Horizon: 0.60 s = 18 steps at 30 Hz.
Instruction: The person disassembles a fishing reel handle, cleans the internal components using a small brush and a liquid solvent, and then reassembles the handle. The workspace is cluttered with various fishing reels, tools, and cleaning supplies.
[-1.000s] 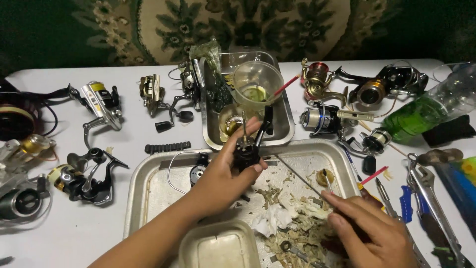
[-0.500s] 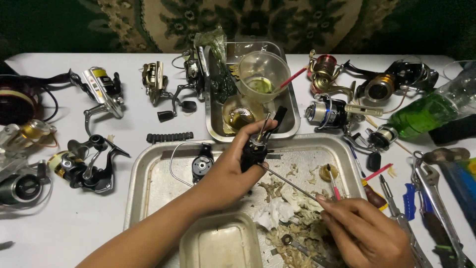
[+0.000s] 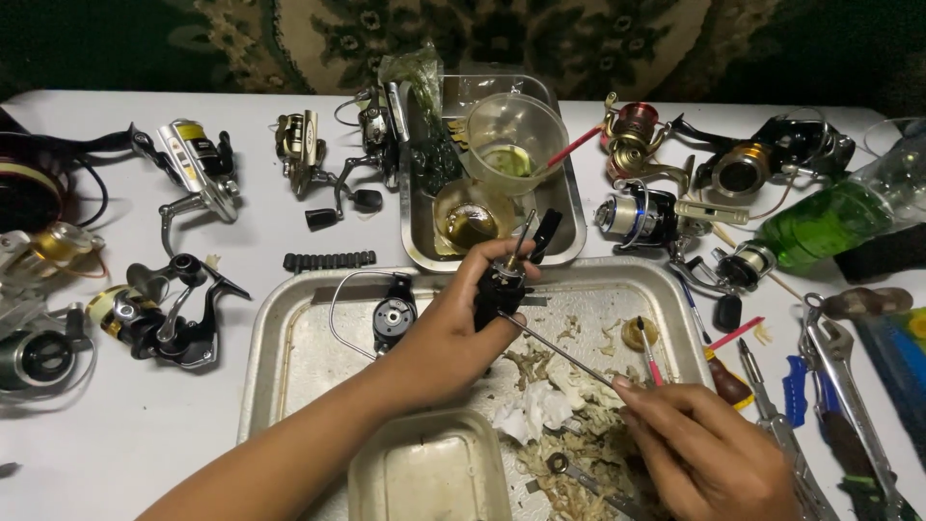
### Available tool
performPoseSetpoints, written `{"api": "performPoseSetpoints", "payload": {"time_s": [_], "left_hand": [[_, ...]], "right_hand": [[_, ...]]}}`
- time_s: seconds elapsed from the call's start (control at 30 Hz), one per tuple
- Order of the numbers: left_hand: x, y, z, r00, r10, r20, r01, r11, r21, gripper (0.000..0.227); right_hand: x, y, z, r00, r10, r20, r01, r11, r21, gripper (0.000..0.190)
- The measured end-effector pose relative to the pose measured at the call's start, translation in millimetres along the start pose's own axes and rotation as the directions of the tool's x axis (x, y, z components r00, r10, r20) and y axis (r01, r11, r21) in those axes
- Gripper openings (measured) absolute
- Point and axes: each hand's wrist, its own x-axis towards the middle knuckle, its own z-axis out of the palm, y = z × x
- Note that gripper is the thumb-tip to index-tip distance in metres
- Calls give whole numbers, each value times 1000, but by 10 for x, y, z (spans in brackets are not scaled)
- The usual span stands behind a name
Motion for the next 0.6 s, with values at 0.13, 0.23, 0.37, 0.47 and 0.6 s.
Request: {"api": "performPoseSetpoints", "payload": {"time_s": [0.13,0.23,0.37,0.47,0.6], "left_hand": [[3,-55,-4,1000,-18,-3,18,1000,-22,58],[-12,38,-3,997,-80,-6,80,996,-29,55],[-26,116,1,983,-182,-11,182,983,-5,56],[-33,78,-3,979,-205,-3,205,977,55,64],[-22,61,7,984,-176,-17,177,982,66,59]], "right_hand": [[16,-35,22,1000,11,-21,-11,1000,-8,25],[29,-66,11,999,28,-29,-28,1000,1,23],[10,-54,6,997,82,3,-82,997,9,26],[15,-97,26,996,71,-49,-71,997,-4,24],[11,-133,30,993,108,-47,-109,994,-16,24]]}}
